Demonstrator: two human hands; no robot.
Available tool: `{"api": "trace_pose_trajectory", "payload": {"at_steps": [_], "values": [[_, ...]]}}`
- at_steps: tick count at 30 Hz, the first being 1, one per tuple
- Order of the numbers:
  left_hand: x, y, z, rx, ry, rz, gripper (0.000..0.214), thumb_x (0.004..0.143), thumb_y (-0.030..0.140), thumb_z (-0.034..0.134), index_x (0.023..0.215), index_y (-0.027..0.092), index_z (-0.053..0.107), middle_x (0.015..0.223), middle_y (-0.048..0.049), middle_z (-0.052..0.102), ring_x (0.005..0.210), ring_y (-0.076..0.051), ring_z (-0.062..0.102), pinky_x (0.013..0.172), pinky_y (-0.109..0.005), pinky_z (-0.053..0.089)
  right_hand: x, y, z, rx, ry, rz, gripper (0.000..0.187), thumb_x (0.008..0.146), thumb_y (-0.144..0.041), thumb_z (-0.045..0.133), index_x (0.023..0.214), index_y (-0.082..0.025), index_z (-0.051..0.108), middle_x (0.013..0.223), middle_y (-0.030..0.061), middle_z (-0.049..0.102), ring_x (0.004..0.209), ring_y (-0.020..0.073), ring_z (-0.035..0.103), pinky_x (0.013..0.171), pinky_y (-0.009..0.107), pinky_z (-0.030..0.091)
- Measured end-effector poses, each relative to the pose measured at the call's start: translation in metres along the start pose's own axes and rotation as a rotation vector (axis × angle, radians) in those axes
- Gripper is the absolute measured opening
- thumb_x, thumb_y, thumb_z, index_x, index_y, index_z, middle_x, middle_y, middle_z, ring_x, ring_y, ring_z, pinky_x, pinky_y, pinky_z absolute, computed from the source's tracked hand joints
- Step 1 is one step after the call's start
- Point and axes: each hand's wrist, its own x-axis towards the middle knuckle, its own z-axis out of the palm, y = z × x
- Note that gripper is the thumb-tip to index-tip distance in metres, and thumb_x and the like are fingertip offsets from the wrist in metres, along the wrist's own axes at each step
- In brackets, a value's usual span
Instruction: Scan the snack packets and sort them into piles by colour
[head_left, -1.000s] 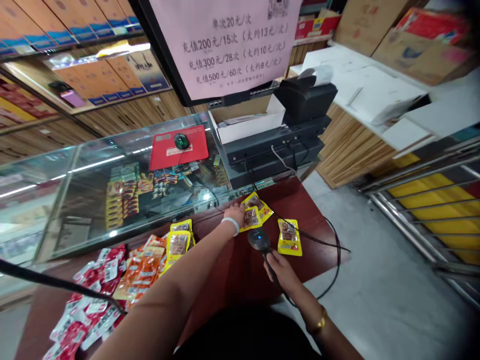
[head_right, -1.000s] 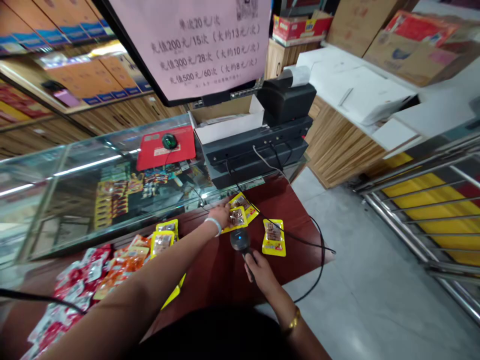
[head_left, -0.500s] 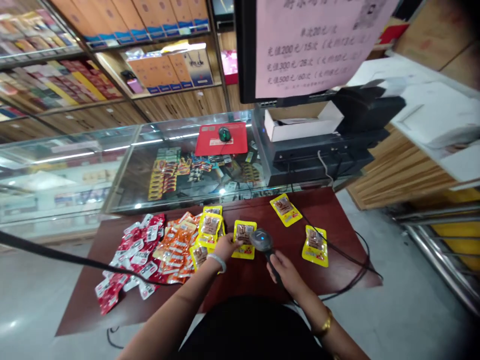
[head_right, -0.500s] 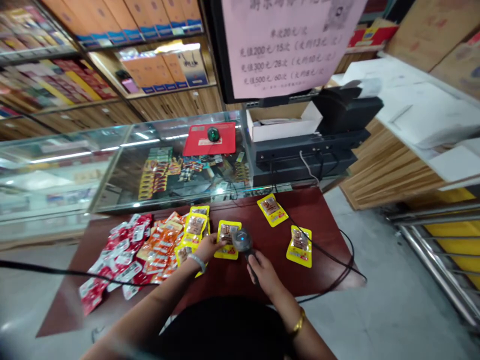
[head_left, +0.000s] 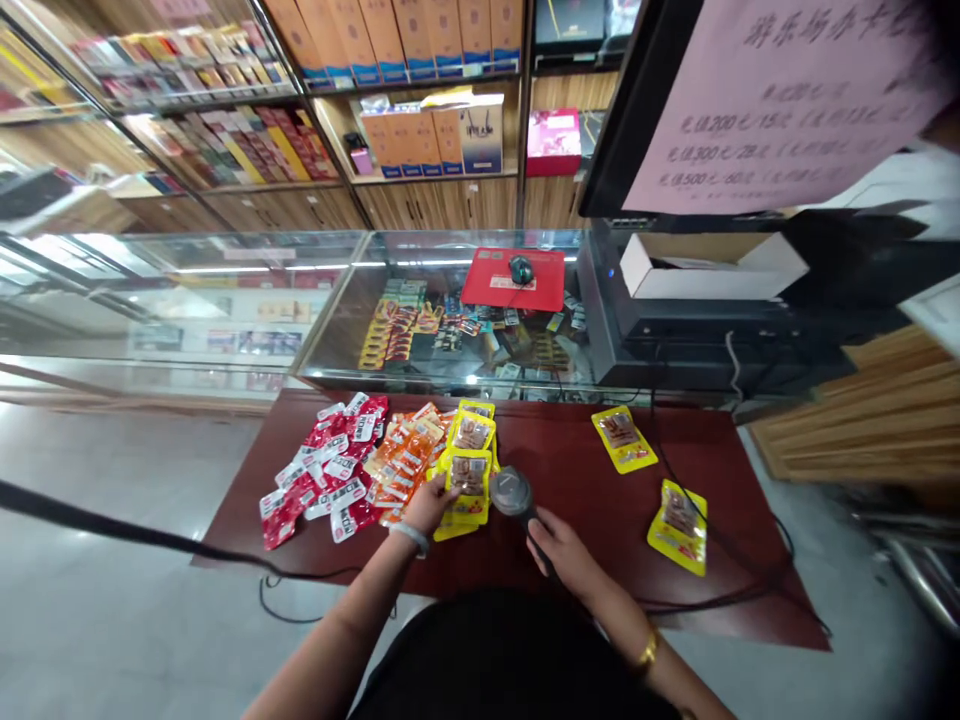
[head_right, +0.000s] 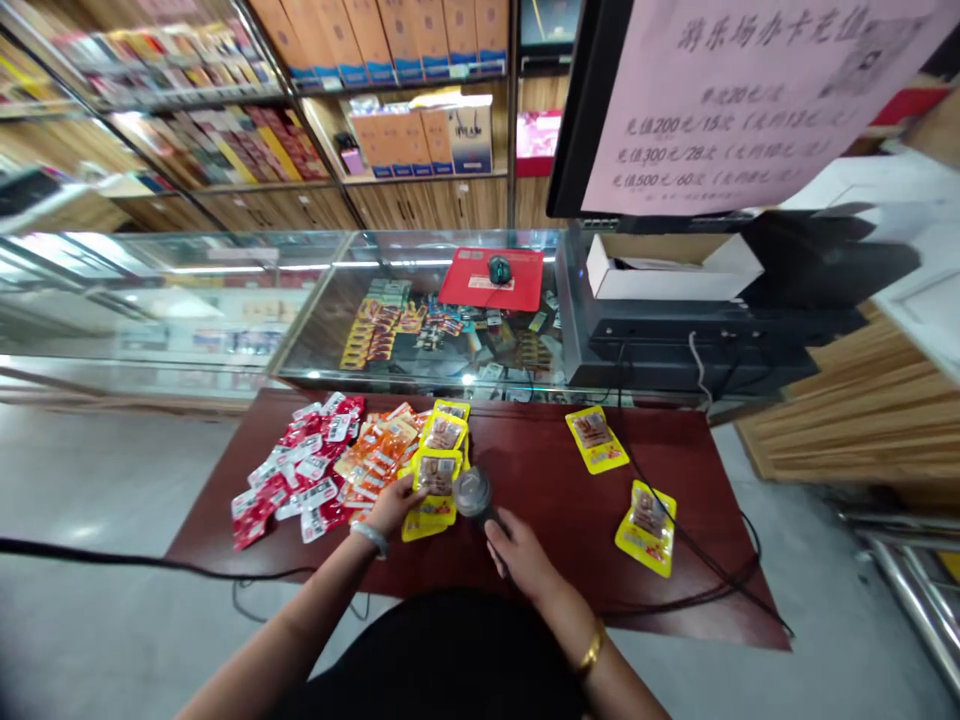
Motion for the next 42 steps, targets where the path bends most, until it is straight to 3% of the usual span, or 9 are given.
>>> {"api": "trace_pose_trajectory", "payload": {"at_steps": [5,8,14,18,20,23,33,38,42], "values": [[0.001,-0.025,-0.029,0.007,0.015,-0.043,0.030,0.074,0.045,0.065,0.084,0.017,0.065,0.077,-0.0024,0.070,0.082,-0.021,0.065,0.074,-0.028,0.050,0.002,0.003,0.002,-0.015,-0.007,-0.005,0.060,0.080,-0.072,0.055,0.104,-0.017,0.056,0.049,-0.0099,0.042,0.038,0.0081,0.033,0.039,0.021,0.025],[-0.002,-0.030,-0.038,0.184,0.117,-0.122,0.023,0.077,0.039,0.064,0.086,0.018,0.063,0.081,-0.0029,0.069,0.081,-0.020,0.065,0.073,-0.028,0.049,0.001,0.000,0.002,-0.020,0.004,0.004,0.060,0.077,-0.074,0.057,0.100,-0.019,0.057,0.048,-0.0100,0.042,0.037,0.0084,0.033,0.039,0.021,0.026],[-0.011,-0.017,-0.025,0.385,0.366,-0.084,0.050,0.074,0.027,0.068,0.118,0.016,0.050,0.108,-0.0119,0.062,0.104,-0.027,0.062,0.087,-0.037,0.050,-0.003,-0.003,-0.004,-0.003,0.054,0.010,0.058,0.075,-0.074,0.058,0.095,-0.020,0.055,0.051,-0.0094,0.043,0.038,0.0080,0.033,0.039,0.021,0.027],[-0.012,-0.002,-0.006,0.448,0.503,0.060,0.073,0.074,0.028,0.068,0.138,0.018,0.033,0.134,-0.0167,0.045,0.126,-0.031,0.048,0.102,-0.047,0.044,-0.007,0.000,-0.012,0.028,0.078,0.005,0.055,0.075,-0.074,0.058,0.089,-0.021,0.054,0.051,-0.0093,0.042,0.040,0.0081,0.034,0.039,0.020,0.028],[-0.008,0.010,0.007,0.488,0.501,0.168,0.074,0.076,0.030,0.066,0.141,0.018,0.031,0.136,-0.0167,0.041,0.129,-0.032,0.045,0.106,-0.049,0.041,-0.009,0.001,-0.018,0.043,0.093,-0.002,0.056,0.074,-0.075,0.058,0.088,-0.021,0.054,0.051,-0.0095,0.043,0.040,0.0079,0.035,0.039,0.020,0.028],[0.003,0.037,0.037,0.506,0.380,0.290,0.065,0.079,0.029,0.063,0.138,0.018,0.037,0.130,-0.0152,0.047,0.124,-0.032,0.049,0.105,-0.048,0.043,-0.013,0.002,-0.030,0.070,0.137,-0.015,0.057,0.074,-0.075,0.058,0.089,-0.020,0.054,0.051,-0.0095,0.045,0.039,0.0076,0.036,0.038,0.019,0.028],[0.066,0.167,0.174,0.548,-0.108,0.677,0.059,0.079,0.013,0.056,0.137,0.019,0.044,0.139,-0.0132,0.046,0.126,-0.023,0.049,0.109,-0.039,0.039,-0.035,0.017,-0.104,0.245,0.410,-0.052,0.053,0.076,-0.072,0.058,0.088,-0.021,0.052,0.054,-0.0086,0.048,0.038,0.0073,0.037,0.038,0.021,0.030],[0.116,0.229,0.221,0.689,-0.130,0.555,0.055,0.083,0.031,0.063,0.134,0.015,0.048,0.137,-0.0178,0.051,0.123,-0.027,0.052,0.104,-0.036,0.039,-0.046,0.027,-0.133,0.330,0.509,-0.079,0.048,0.078,-0.068,0.060,0.082,-0.022,0.049,0.055,-0.0085,0.046,0.039,0.0069,0.037,0.039,0.020,0.030],[0.140,0.248,0.241,0.738,-0.055,0.382,0.058,0.080,0.041,0.067,0.125,0.008,0.052,0.127,-0.0236,0.056,0.115,-0.029,0.058,0.095,-0.034,0.042,-0.050,0.035,-0.138,0.384,0.530,-0.069,0.050,0.077,-0.069,0.061,0.089,-0.021,0.051,0.056,-0.0084,0.047,0.039,0.0068,0.037,0.038,0.020,0.030]]}}
